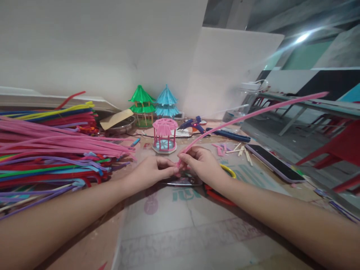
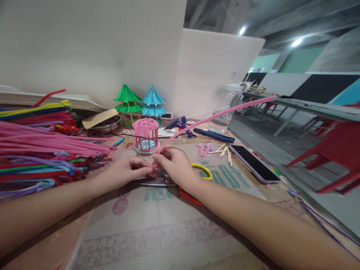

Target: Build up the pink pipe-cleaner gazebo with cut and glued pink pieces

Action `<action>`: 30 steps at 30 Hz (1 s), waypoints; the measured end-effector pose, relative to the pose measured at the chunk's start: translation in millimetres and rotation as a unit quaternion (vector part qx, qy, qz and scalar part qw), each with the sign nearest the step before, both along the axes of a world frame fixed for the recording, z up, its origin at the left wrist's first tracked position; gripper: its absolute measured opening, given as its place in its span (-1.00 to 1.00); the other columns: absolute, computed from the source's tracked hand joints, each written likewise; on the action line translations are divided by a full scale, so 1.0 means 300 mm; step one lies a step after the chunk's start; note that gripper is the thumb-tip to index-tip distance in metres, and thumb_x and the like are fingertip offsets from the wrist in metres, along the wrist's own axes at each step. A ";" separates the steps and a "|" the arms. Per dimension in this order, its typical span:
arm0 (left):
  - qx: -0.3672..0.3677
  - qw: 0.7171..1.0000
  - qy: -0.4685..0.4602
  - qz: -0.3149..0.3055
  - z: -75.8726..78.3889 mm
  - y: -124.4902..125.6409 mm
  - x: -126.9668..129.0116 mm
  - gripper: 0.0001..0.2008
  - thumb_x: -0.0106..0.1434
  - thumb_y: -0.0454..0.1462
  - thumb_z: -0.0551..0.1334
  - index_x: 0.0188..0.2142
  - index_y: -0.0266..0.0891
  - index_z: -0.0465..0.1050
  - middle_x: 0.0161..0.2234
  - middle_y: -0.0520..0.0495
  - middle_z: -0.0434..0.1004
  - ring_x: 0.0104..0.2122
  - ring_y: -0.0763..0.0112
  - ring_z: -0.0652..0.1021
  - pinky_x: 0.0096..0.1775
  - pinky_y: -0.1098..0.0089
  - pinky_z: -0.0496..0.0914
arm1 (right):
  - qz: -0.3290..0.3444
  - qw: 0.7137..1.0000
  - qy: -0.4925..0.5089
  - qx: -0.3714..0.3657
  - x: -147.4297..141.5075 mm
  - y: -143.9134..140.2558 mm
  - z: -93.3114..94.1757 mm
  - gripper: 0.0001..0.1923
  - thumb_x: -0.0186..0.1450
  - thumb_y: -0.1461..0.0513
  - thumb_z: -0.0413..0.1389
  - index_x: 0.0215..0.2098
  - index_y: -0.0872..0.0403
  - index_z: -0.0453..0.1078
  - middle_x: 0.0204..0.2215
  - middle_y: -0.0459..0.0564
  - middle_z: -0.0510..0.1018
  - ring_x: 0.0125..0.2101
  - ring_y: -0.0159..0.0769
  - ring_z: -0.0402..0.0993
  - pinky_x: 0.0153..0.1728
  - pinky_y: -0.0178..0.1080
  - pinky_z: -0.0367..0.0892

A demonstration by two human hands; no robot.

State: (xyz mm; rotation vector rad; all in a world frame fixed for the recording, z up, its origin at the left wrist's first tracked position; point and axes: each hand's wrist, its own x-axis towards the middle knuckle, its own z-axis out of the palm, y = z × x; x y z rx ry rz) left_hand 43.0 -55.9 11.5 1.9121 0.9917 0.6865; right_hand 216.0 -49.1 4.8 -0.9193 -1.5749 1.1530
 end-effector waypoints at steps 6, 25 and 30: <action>-0.002 1.000 0.001 0.013 0.001 0.000 0.001 -0.78 0.14 -0.17 0.23 -0.46 -0.26 0.56 -0.43 -0.05 0.63 -0.38 0.34 0.56 -0.31 0.43 0.39 | 0.003 1.000 0.018 0.007 0.002 0.000 -0.004 -0.81 0.10 0.12 0.14 -0.43 0.08 0.31 -0.63 -0.17 0.43 -0.59 -0.45 0.38 -0.50 -0.35 0.35; -0.098 0.992 -0.071 0.016 -0.009 0.015 -0.005 -0.80 0.14 -0.17 0.25 -0.37 -0.28 0.51 -0.40 -0.07 0.64 -0.44 0.44 0.55 -0.43 0.50 0.33 | 0.046 0.997 -0.057 -0.014 0.005 0.015 -0.020 -0.78 0.10 0.11 0.17 -0.45 0.08 0.29 -0.54 -0.15 0.45 -0.52 -0.41 0.39 -0.45 -0.34 0.30; -0.104 0.991 -0.077 0.021 -0.015 0.025 -0.006 -0.81 0.16 -0.18 0.25 -0.36 -0.29 0.50 -0.41 -0.06 0.64 -0.47 0.47 0.53 -0.46 0.52 0.29 | 0.055 0.998 -0.013 -0.030 0.002 0.021 -0.027 -0.75 0.04 0.12 0.22 -0.44 0.08 0.29 -0.53 -0.16 0.44 -0.52 -0.43 0.38 -0.45 -0.34 0.32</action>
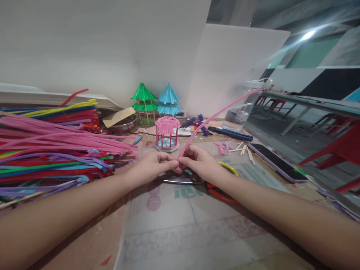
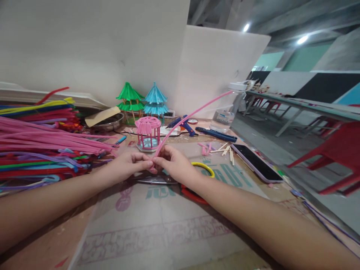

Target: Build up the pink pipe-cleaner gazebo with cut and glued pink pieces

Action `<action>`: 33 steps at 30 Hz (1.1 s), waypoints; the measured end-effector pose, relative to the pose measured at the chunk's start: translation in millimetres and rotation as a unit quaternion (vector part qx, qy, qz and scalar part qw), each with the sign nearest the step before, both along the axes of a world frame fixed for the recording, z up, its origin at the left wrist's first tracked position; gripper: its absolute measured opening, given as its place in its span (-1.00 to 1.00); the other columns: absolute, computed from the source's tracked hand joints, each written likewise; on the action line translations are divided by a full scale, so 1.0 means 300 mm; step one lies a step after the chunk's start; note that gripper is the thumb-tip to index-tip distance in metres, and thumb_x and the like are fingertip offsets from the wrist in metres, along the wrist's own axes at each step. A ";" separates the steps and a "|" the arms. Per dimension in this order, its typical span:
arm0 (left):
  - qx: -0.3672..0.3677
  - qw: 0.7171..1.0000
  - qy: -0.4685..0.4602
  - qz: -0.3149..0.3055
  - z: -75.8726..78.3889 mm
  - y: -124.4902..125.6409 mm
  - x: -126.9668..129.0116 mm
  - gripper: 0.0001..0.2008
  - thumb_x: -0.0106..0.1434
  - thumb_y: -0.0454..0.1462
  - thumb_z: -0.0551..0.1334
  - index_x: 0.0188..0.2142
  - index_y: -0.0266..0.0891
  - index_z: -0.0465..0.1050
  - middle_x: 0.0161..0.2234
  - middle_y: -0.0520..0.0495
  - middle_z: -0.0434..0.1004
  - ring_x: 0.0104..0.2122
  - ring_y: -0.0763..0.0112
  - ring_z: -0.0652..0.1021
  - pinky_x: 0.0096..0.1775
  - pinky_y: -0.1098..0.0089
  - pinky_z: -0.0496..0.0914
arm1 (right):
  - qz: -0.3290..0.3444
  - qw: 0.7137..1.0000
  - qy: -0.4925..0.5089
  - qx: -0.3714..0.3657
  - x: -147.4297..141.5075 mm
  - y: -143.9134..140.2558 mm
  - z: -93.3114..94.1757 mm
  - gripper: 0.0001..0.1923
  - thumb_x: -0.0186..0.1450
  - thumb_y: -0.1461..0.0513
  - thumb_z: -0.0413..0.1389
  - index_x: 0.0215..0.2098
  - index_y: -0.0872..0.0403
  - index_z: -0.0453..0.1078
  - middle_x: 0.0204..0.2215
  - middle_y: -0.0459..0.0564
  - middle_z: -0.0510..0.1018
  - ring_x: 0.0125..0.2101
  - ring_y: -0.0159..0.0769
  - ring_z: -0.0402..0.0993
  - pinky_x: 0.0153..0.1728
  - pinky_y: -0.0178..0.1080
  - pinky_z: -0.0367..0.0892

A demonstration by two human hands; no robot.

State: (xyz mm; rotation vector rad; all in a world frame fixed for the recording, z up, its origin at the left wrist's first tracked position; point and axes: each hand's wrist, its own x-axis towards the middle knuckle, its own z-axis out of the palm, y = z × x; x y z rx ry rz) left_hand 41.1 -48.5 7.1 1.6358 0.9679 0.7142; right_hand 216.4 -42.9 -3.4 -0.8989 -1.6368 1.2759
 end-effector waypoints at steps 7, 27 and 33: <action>0.007 1.000 -0.013 -0.008 -0.005 0.009 -0.004 -0.75 0.16 -0.11 0.25 -0.41 -0.28 0.50 -0.41 -0.04 0.64 -0.41 0.44 0.55 -0.36 0.49 0.33 | 0.025 0.999 0.034 -0.009 0.011 -0.009 0.008 -0.69 0.08 0.03 0.21 -0.48 0.07 0.27 -0.56 -0.17 0.42 -0.53 -0.43 0.37 -0.41 -0.32 0.32; 0.036 0.999 0.000 -0.013 -0.007 0.009 -0.002 -0.78 0.15 -0.16 0.25 -0.43 -0.28 0.56 -0.43 -0.03 0.62 -0.42 0.44 0.53 -0.34 0.48 0.33 | 0.034 0.999 0.027 -0.011 0.004 -0.010 0.011 -0.77 0.11 0.12 0.20 -0.48 0.09 0.28 -0.61 -0.19 0.47 -0.57 -0.48 0.43 -0.47 -0.38 0.35; 0.042 0.999 0.020 -0.007 -0.003 0.002 0.001 -0.78 0.16 -0.15 0.24 -0.41 -0.28 0.55 -0.40 -0.04 0.62 -0.41 0.43 0.53 -0.35 0.47 0.34 | 0.019 1.000 0.002 -0.007 0.003 -0.013 0.011 -0.82 0.13 0.17 0.15 -0.46 0.09 0.25 -0.61 -0.19 0.46 -0.57 -0.47 0.42 -0.46 -0.38 0.33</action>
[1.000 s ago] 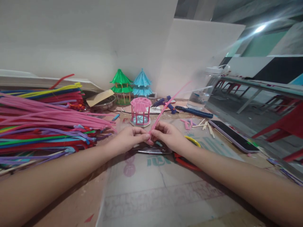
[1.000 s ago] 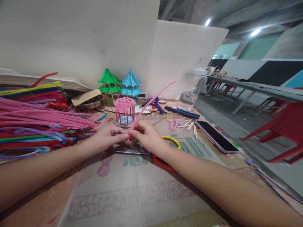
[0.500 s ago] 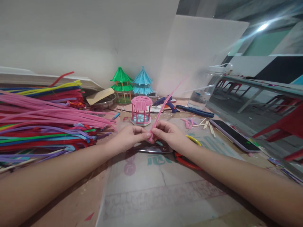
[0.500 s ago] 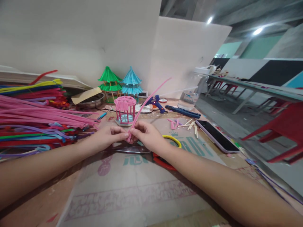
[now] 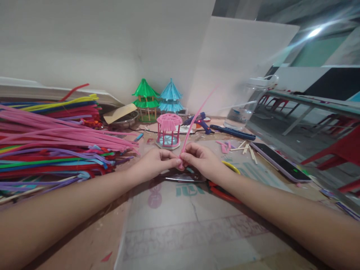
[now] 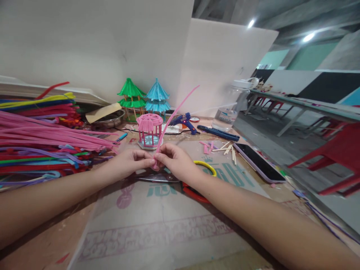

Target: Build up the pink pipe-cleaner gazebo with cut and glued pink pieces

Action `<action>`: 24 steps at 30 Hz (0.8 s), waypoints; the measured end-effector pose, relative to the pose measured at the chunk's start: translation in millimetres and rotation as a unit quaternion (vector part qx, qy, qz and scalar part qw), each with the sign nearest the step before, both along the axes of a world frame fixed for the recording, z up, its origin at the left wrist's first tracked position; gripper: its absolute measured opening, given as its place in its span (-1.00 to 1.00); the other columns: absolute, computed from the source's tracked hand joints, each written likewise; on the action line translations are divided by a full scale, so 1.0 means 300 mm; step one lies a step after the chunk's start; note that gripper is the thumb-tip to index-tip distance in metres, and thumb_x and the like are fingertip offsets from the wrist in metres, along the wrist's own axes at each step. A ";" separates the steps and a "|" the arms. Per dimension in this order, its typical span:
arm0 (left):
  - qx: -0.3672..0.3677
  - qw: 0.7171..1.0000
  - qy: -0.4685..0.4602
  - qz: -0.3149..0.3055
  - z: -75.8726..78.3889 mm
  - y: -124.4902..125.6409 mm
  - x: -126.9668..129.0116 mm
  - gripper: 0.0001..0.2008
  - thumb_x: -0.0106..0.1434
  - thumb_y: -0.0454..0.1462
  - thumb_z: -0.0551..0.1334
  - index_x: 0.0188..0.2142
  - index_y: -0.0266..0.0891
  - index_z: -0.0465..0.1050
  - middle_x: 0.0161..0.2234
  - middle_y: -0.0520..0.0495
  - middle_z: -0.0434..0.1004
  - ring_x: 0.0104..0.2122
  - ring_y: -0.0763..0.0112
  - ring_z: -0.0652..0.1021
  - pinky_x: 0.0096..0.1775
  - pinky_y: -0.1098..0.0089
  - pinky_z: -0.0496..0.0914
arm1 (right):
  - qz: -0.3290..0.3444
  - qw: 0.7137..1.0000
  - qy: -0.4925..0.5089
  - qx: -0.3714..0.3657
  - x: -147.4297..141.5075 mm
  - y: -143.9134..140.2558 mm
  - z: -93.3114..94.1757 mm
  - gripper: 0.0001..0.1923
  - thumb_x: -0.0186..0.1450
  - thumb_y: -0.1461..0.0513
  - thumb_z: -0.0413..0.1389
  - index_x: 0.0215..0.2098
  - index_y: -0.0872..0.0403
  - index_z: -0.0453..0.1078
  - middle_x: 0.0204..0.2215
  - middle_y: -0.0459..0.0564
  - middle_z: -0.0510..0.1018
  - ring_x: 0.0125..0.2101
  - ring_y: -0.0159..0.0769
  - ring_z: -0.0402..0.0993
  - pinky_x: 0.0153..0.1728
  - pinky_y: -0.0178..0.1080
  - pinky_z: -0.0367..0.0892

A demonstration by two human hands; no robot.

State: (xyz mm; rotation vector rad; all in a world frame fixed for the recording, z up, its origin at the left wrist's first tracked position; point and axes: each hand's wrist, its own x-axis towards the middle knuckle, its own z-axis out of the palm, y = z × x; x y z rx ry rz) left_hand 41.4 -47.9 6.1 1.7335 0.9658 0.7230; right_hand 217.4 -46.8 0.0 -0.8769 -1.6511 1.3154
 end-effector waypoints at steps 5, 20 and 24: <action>-0.010 1.000 -0.009 -0.001 0.001 -0.004 0.005 -0.77 0.15 -0.14 0.25 -0.43 -0.28 0.53 -0.40 -0.05 0.63 -0.36 0.39 0.56 -0.29 0.44 0.37 | -0.019 0.999 -0.029 0.016 0.000 0.001 -0.004 -0.85 0.15 0.19 0.12 -0.46 0.09 0.26 -0.58 -0.18 0.43 -0.55 -0.46 0.41 -0.46 -0.36 0.32; -0.015 1.000 0.013 0.000 0.009 -0.014 0.006 -0.80 0.19 -0.18 0.21 -0.40 -0.28 0.48 -0.42 -0.03 0.63 -0.49 0.50 0.51 -0.48 0.52 0.29 | -0.013 0.999 -0.028 -0.015 -0.001 0.007 -0.010 -0.76 0.08 0.12 0.18 -0.46 0.09 0.26 -0.60 -0.18 0.43 -0.58 -0.45 0.39 -0.49 -0.36 0.30; -0.020 1.000 0.007 0.000 0.012 -0.016 0.007 -0.83 0.17 -0.21 0.23 -0.39 -0.29 0.48 -0.40 -0.04 0.63 -0.44 0.47 0.54 -0.43 0.52 0.33 | 0.001 0.999 -0.037 0.008 0.001 0.011 -0.015 -0.74 0.11 0.09 0.17 -0.45 0.08 0.24 -0.58 -0.17 0.43 -0.54 -0.42 0.41 -0.46 -0.34 0.31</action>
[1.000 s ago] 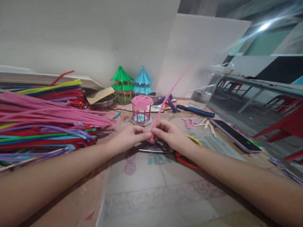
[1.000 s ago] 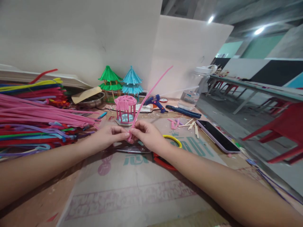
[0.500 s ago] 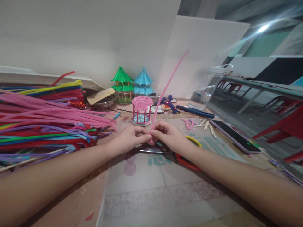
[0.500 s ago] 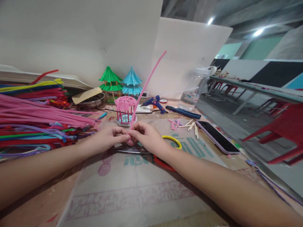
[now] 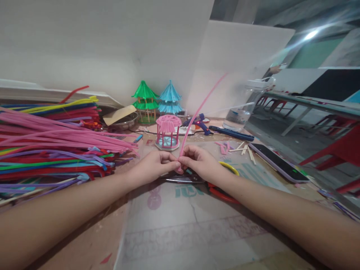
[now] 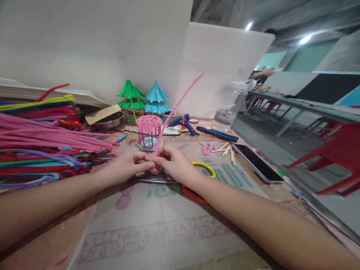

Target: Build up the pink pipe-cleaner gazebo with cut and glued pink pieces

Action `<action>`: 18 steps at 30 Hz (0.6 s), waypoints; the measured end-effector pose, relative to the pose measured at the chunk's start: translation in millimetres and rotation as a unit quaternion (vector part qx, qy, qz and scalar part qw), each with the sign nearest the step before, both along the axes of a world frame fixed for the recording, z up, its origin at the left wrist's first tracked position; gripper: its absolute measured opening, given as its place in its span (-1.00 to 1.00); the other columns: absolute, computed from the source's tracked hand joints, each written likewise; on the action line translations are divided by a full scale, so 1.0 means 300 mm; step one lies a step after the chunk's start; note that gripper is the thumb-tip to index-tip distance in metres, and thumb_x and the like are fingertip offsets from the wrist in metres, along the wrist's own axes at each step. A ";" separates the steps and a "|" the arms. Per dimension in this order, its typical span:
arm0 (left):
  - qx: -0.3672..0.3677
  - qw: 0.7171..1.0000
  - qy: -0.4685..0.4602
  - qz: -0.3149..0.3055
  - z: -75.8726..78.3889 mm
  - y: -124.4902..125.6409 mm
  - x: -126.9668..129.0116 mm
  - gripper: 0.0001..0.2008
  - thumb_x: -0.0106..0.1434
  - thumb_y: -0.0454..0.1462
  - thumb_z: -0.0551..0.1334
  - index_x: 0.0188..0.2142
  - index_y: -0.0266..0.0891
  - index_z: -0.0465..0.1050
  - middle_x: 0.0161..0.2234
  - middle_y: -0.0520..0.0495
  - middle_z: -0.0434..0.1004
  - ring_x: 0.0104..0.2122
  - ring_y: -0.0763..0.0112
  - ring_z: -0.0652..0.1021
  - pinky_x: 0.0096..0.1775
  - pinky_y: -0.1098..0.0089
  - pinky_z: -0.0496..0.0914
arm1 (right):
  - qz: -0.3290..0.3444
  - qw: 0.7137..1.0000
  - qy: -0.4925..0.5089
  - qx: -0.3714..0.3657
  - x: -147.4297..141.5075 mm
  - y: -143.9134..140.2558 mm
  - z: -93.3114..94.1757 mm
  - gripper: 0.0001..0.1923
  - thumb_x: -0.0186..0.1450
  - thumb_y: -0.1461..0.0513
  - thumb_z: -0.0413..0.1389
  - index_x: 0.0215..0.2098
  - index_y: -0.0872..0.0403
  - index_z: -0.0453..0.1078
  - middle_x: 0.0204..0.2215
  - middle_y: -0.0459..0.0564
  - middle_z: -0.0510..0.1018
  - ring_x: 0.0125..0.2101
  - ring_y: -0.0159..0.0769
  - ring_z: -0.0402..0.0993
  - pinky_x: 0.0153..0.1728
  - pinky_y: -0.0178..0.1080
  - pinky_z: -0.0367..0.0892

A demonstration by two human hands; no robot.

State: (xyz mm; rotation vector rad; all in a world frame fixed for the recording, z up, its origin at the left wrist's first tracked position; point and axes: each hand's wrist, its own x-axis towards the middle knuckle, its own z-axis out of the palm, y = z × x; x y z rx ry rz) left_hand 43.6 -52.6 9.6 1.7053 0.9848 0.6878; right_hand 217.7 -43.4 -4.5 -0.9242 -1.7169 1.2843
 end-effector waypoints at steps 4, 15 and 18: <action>-0.015 1.000 -0.007 0.003 -0.001 -0.001 0.002 -0.84 0.10 -0.20 0.28 -0.40 -0.28 0.47 -0.40 -0.04 0.63 -0.39 0.41 0.57 -0.37 0.48 0.38 | -0.006 0.999 -0.026 0.033 -0.001 -0.004 -0.004 -0.73 0.13 0.07 0.16 -0.45 0.07 0.24 -0.57 -0.17 0.42 -0.53 -0.42 0.38 -0.46 -0.34 0.29; -0.036 0.999 -0.015 0.034 0.011 -0.012 0.002 -0.82 0.11 -0.20 0.28 -0.46 -0.28 0.40 -0.51 0.03 0.58 -0.56 0.53 0.48 -0.54 0.55 0.23 | 0.084 0.946 -0.288 0.122 0.133 -0.046 0.155 -0.86 0.22 0.19 0.09 -0.27 0.07 0.33 -0.42 -0.10 0.45 -0.42 -0.37 0.38 -0.40 -0.33 0.27; -0.053 0.997 -0.026 0.041 0.013 -0.014 0.003 -0.82 0.11 -0.20 0.30 -0.46 -0.28 0.40 -0.48 -0.01 0.60 -0.52 0.50 0.52 -0.50 0.54 0.27 | 0.128 0.877 -0.447 0.122 0.219 -0.083 0.208 -0.76 0.21 0.20 0.11 -0.14 0.03 0.37 -0.31 -0.04 0.49 -0.32 -0.29 0.41 -0.32 -0.29 0.27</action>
